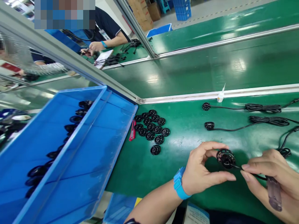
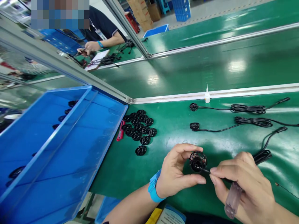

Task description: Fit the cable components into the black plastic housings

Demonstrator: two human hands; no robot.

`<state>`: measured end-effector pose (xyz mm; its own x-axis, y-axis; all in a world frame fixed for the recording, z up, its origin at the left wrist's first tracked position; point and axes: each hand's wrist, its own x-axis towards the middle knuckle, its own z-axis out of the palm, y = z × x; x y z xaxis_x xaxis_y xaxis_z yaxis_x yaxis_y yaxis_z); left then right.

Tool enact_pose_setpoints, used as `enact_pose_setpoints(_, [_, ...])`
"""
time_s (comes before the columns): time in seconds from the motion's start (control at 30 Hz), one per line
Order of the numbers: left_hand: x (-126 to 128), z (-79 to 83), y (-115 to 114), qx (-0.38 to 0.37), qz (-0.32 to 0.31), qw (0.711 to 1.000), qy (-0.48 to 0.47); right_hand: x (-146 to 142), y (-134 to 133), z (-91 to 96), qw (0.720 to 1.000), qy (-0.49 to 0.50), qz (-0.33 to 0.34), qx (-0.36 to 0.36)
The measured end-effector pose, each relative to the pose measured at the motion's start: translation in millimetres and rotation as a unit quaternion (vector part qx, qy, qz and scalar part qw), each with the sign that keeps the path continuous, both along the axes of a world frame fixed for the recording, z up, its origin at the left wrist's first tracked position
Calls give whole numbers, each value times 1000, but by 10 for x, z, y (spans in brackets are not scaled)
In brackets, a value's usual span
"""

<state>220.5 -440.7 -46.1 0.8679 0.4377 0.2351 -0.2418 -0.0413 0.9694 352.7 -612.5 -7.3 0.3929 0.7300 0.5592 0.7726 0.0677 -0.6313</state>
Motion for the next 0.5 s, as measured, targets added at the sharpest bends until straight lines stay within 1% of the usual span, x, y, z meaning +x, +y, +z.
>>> enact_pose_setpoints(0.07, [-1,1,4,-22,-7,1000,-6,-3,-25,-29,1000,-4,2,0])
enact_pose_setpoints(0.27, [13,2,22,-44,7,999,-12,1,-15,-52,1000,-6,15,-10])
enact_pose_setpoints(0.5, [16,16,20,-81,4,997,12,7,-14,-68,1000,-4,20,-13])
